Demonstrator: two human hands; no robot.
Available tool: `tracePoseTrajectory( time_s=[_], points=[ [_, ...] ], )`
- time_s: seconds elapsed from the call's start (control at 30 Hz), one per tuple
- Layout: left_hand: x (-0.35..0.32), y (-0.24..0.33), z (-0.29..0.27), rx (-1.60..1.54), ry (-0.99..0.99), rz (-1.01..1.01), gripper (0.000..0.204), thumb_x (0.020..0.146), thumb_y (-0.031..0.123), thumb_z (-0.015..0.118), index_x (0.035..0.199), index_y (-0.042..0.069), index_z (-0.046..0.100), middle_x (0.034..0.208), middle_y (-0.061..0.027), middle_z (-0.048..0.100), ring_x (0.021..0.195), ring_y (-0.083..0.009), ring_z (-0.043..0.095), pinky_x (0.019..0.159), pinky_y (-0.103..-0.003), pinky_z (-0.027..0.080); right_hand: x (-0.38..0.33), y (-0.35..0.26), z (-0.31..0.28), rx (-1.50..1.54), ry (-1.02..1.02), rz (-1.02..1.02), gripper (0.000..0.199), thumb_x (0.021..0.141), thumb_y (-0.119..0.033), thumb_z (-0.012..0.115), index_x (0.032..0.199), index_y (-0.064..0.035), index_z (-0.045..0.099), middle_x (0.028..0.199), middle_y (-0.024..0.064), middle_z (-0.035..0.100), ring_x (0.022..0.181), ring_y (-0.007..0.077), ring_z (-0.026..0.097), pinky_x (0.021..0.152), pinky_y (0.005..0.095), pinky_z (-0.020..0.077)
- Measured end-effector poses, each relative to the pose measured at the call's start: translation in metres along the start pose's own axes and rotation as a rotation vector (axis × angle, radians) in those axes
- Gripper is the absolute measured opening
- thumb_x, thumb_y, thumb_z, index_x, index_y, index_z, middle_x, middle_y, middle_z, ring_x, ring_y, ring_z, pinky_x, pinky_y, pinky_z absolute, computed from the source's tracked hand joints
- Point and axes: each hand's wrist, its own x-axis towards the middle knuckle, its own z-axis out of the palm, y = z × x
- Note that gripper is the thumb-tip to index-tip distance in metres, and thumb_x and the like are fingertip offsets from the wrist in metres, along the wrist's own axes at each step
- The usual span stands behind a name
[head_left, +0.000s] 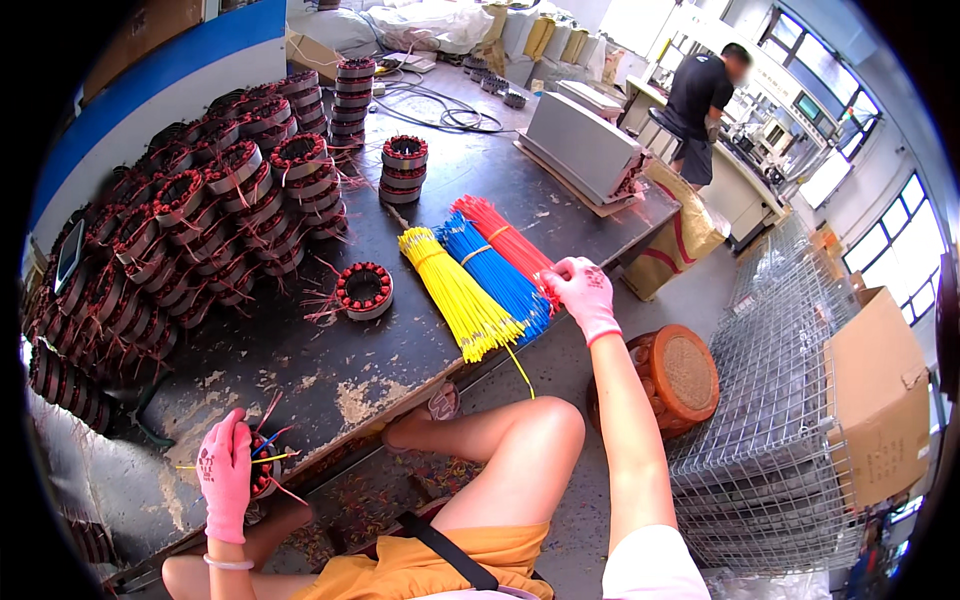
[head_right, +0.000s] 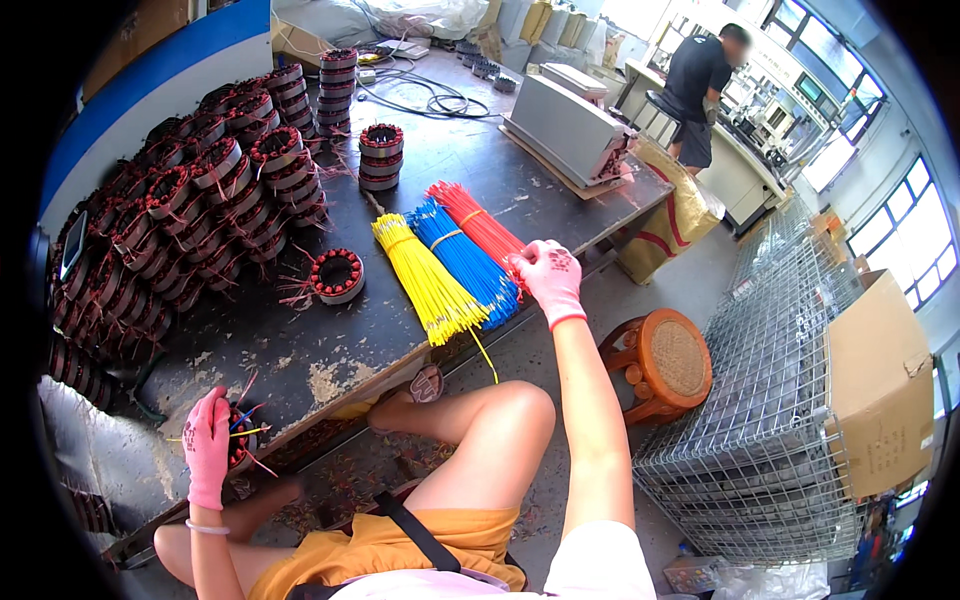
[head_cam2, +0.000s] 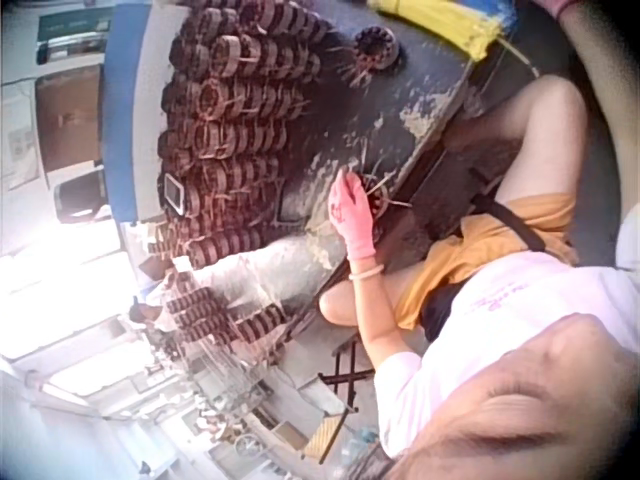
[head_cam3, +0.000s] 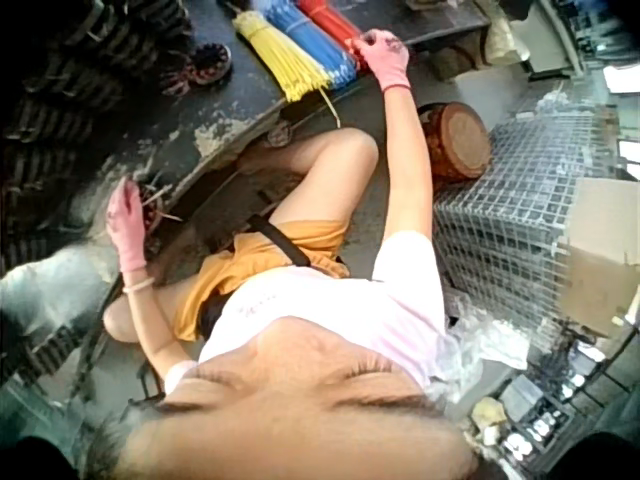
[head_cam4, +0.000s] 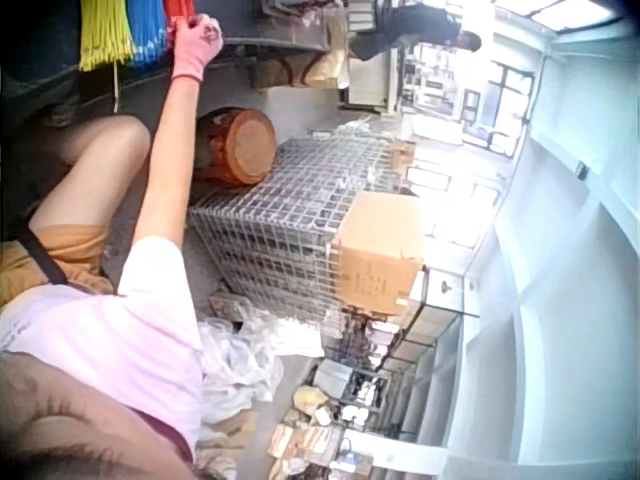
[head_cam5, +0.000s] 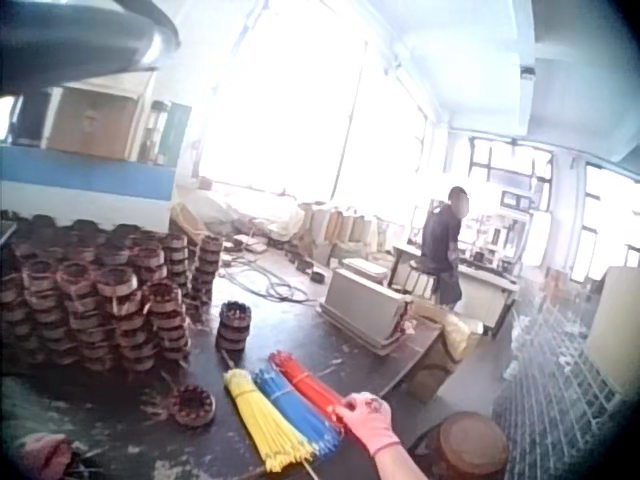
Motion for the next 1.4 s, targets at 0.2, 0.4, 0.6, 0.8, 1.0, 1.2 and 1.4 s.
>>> tracePoseTrajectory(
  time_s=[0.2,0.4,0.6,0.8,1.0,1.2,1.4],
  points=[
    [0.001,0.002,-0.004,-0.014,0.003,0.006,0.026,0.101,0.014,0.059,0.122,0.000,0.067,0.108,-0.0154,0.072,0.102,-0.0350,0.067,0.092,-0.042,0.051,0.013,-0.015,0.004,-0.251,0.074,0.003,0.022,0.092,-0.034,0.071,0.094,-0.0125,0.074,0.098,0.0102,0.073,0.096,0.0298,0.071,0.083,0.0432,0.0549],
    [0.001,0.005,-0.001,-0.034,0.021,0.004,0.025,0.100,0.013,0.060,0.121,0.000,0.068,0.106,-0.0148,0.072,0.101,-0.0340,0.067,0.093,-0.041,0.051,-0.006,-0.009,-0.023,0.093,0.108,0.246,0.029,0.093,-0.035,0.070,0.097,-0.0068,0.074,0.098,0.0147,0.074,0.098,0.0293,0.071,0.083,0.0428,0.0531],
    [-0.001,0.013,-0.003,0.101,0.149,0.106,0.033,0.098,0.010,0.062,0.130,0.002,0.063,0.125,-0.0152,0.067,0.116,-0.0352,0.062,0.102,-0.044,0.048,-0.071,-0.024,-0.068,0.024,0.459,0.013,0.013,0.096,-0.017,0.068,0.092,-0.0056,0.071,0.089,0.0121,0.071,0.080,0.0287,0.069,0.074,0.0412,0.0528],
    [0.017,0.111,-0.040,0.238,0.362,0.646,0.065,0.087,0.045,0.077,0.137,0.008,0.057,0.140,-0.0140,0.061,0.132,-0.0429,0.054,0.116,-0.063,0.032,-0.147,-0.216,-0.102,0.745,0.051,-0.529,0.014,0.081,-0.005,0.079,0.092,-0.0072,0.070,0.080,0.0082,0.065,0.075,0.0247,0.066,0.067,0.0367,0.0522],
    [0.030,0.122,-0.066,0.070,0.342,0.767,0.030,0.063,0.011,0.080,0.093,0.012,0.074,0.086,-0.0038,0.059,0.090,-0.0269,0.068,0.083,-0.048,0.061,-0.166,-0.279,-0.070,0.947,-0.265,-0.673,0.018,0.082,-0.005,0.081,0.096,-0.0067,0.070,0.080,0.0093,0.065,0.073,0.0292,0.063,0.066,0.0373,0.0508],
    [0.006,0.058,-0.058,-0.055,0.290,0.159,0.031,0.080,-0.006,0.075,0.109,0.004,0.072,0.104,-0.0098,0.059,0.083,-0.0258,0.068,0.071,-0.035,0.057,-0.147,-0.295,0.034,0.914,-0.704,-0.338,0.022,0.100,-0.018,0.064,0.109,-0.0008,0.074,0.092,0.0089,0.072,0.081,0.0149,0.066,0.072,0.0312,0.0527],
    [-0.002,0.032,0.001,-0.143,0.180,-0.054,0.030,0.092,-0.001,0.066,0.121,0.005,0.069,0.110,-0.0158,0.057,0.091,-0.0325,0.066,0.076,-0.040,0.055,-0.153,-0.340,0.091,0.902,-1.127,-0.171,0.031,0.096,-0.026,0.066,0.112,-0.0009,0.074,0.089,0.0073,0.074,0.078,0.0121,0.064,0.072,0.0299,0.0525]
  ],
)
